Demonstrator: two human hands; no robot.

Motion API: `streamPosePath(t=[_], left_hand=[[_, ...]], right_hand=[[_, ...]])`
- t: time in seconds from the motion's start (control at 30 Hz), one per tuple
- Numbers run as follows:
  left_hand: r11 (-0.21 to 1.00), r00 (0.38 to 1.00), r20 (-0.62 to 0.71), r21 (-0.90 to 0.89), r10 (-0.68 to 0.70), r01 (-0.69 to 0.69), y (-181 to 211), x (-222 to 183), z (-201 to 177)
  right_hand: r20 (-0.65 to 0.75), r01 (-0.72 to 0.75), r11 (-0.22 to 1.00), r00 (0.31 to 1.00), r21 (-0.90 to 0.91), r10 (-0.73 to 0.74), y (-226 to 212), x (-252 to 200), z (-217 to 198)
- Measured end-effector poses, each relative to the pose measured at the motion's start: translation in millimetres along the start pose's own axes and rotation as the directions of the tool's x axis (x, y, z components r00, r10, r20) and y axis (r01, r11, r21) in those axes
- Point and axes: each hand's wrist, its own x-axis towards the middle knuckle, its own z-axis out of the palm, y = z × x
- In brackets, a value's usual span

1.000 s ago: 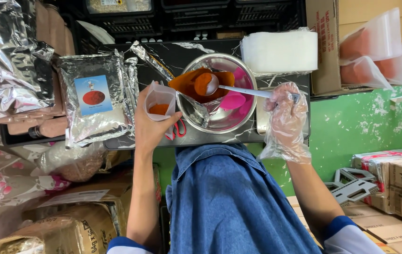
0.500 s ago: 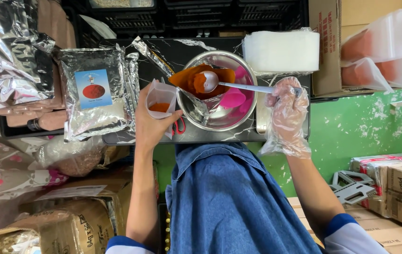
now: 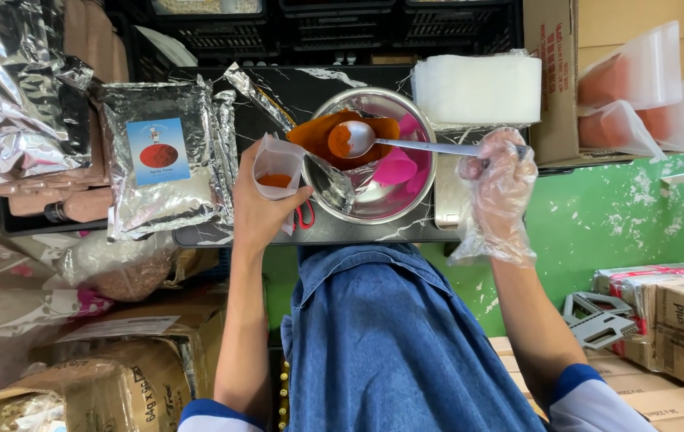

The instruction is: The person fills small plastic bags with a red powder using a spoon, weighs each bag on a scale, and then seals the bags by hand.

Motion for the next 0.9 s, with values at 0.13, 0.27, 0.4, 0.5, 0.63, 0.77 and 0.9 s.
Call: streamPosePath(t=[0.13, 0.27, 0.4, 0.5, 0.63, 0.77, 0.9], left_hand=[[1.0, 0.999, -0.029, 0.022, 0.02, -0.019, 6.2, 0.3, 5.6], [0.989, 0.995, -0.06, 0.128, 0.081, -0.073, -1.7, -1.3, 18.9], [0.981, 0.967, -0.166, 0.061, 0.194, -0.187, -8.0, -3.4, 36.9], [0.972, 0.952, -0.201, 0.018, 0.232, -0.233, 0.0, -4.5, 49.1], [0.955, 0.925, -0.246, 0.006, 0.289, -0.296, -7.3, -3.3, 63.8], [0.942, 0.897, -0.295, 0.029, 0.329, -0.336, -7.1, -3.4, 66.3], [0.946, 0.9, -0.303, 0.028, 0.315, -0.322, -12.4, -1.3, 66.8]], right_hand=[[-0.038, 0.061, 0.993, 0.997, -0.099, -0.065, -18.9, -2.5, -7.5], [0.507, -0.032, 0.798, 0.787, 0.602, -0.351, -23.3, -3.1, -29.4], [0.61, -0.081, 0.701, 0.569, 0.709, -0.551, -34.7, -16.6, -26.2], [0.662, 0.115, 0.818, 0.53, 0.564, -0.531, -44.5, -37.4, -3.0], [0.713, 0.309, 0.868, 0.495, 0.389, -0.496, -53.6, -35.0, 23.0], [0.778, 0.565, 0.819, 0.471, 0.096, -0.416, -66.8, -43.7, 23.5], [0.714, 0.498, 0.856, 0.548, 0.14, -0.436, -89.8, -41.8, 20.4]])
